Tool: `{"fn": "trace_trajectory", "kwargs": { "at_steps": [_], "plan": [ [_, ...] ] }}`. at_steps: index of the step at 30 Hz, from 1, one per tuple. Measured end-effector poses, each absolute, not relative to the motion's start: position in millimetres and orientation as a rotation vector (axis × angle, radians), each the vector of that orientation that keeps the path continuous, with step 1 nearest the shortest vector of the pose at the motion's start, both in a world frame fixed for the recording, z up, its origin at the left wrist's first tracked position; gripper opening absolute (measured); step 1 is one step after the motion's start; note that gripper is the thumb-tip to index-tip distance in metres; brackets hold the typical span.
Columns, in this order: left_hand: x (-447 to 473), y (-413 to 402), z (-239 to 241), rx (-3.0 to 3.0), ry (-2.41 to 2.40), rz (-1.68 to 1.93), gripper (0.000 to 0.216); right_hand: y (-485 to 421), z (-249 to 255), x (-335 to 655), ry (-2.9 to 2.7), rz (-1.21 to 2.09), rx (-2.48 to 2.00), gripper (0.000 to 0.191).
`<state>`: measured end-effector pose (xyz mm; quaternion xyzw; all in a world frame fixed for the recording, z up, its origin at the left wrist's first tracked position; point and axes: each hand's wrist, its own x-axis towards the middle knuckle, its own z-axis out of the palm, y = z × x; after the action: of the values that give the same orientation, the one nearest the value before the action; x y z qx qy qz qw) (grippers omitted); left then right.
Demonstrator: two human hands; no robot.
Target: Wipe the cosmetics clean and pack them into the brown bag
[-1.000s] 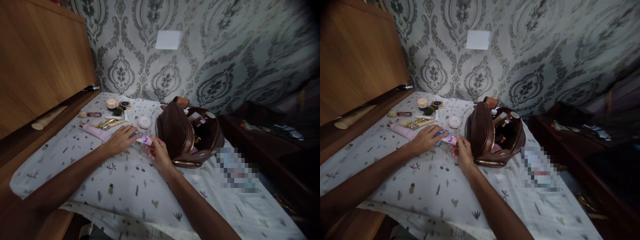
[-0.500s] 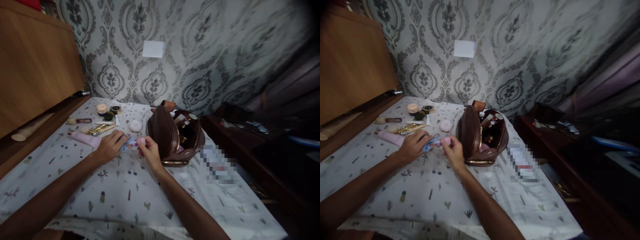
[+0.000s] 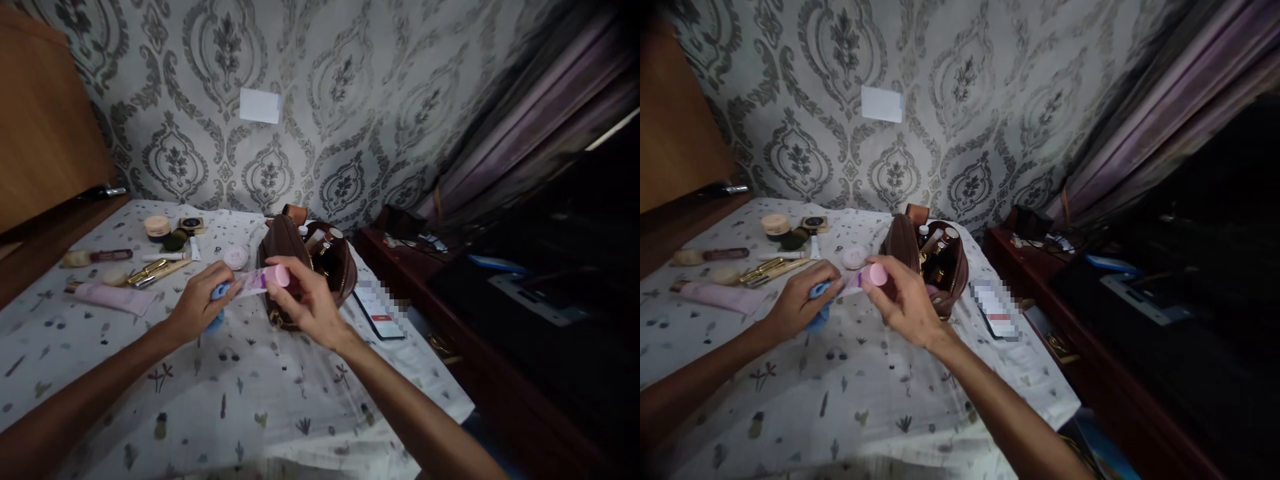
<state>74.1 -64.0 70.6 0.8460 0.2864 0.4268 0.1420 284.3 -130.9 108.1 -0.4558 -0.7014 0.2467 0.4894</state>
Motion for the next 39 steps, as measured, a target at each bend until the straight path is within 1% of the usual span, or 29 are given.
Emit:
{"fn": "trace_trajectory", "kwargs": {
  "at_steps": [4, 6, 8, 11, 13, 15, 18, 20, 23, 27, 29, 32, 35, 39],
  "plan": [
    [102.0, -72.4, 84.6, 2.25, 0.785, 1.169, 0.028, -147.7, 141.6, 318.5, -1.608, 0.536, -1.165, 0.03],
    [116.9, -79.2, 87.8, 2.278, 0.679, 1.128, 0.022, -154.3, 157.3, 338.0, -1.528, 0.443, -1.183, 0.031],
    [133.6, -89.2, 87.2, 2.43, 0.512, 1.09, 0.023, -158.8, 169.7, 356.3, -1.479, 0.341, -1.213, 0.032],
    [160.6, -108.2, 80.9, 2.769, 0.413, 0.974, 0.04, -160.5, 179.2, 377.6, -1.561, 0.249, -1.307, 0.03],
    [176.4, -119.4, 75.9, 2.907, 0.559, 0.788, 0.056, -158.2, 180.7, 387.0, -1.703, 0.192, -1.397, 0.028],
    [187.7, -126.0, 71.8, 2.919, 0.728, 0.57, 0.068, -153.7, 181.2, 393.3, -1.884, 0.135, -1.489, 0.027],
    [194.5, -126.9, 67.6, 2.866, 0.801, 0.336, 0.07, -143.8, 184.6, 399.3, -2.18, 0.035, -1.581, 0.027],
    [194.6, -124.7, 65.4, 2.878, 0.759, 0.25, 0.068, -135.9, 189.2, 401.6, -2.374, -0.016, -1.595, 0.026],
    [192.9, -122.8, 62.3, 2.939, 0.662, 0.156, 0.072, -124.0, 197.2, 401.6, -2.591, -0.039, -1.628, 0.026],
    [192.6, -123.5, 56.8, 3.001, 0.603, 0.161, 0.08, -109.6, 203.2, 395.0, -2.773, 0.012, -1.632, 0.027],
    [193.0, -123.7, 53.2, 3.024, 0.607, 0.212, 0.079, -103.4, 202.1, 391.1, -2.849, 0.086, -1.646, 0.026],
    [193.1, -123.7, 48.2, 3.058, 0.638, 0.303, 0.073, -96.1, 196.8, 387.0, -2.901, 0.145, -1.779, 0.019],
    [192.2, -123.3, 45.2, 3.092, 0.617, 0.365, 0.072, -91.5, 191.5, 385.1, -2.904, 0.126, -1.93, 0.015],
    [190.4, -122.9, 44.4, 3.126, 0.589, 0.432, 0.071, -87.8, 186.8, 384.2, -2.928, 0.076, -2.027, 0.016]
  ]
}}
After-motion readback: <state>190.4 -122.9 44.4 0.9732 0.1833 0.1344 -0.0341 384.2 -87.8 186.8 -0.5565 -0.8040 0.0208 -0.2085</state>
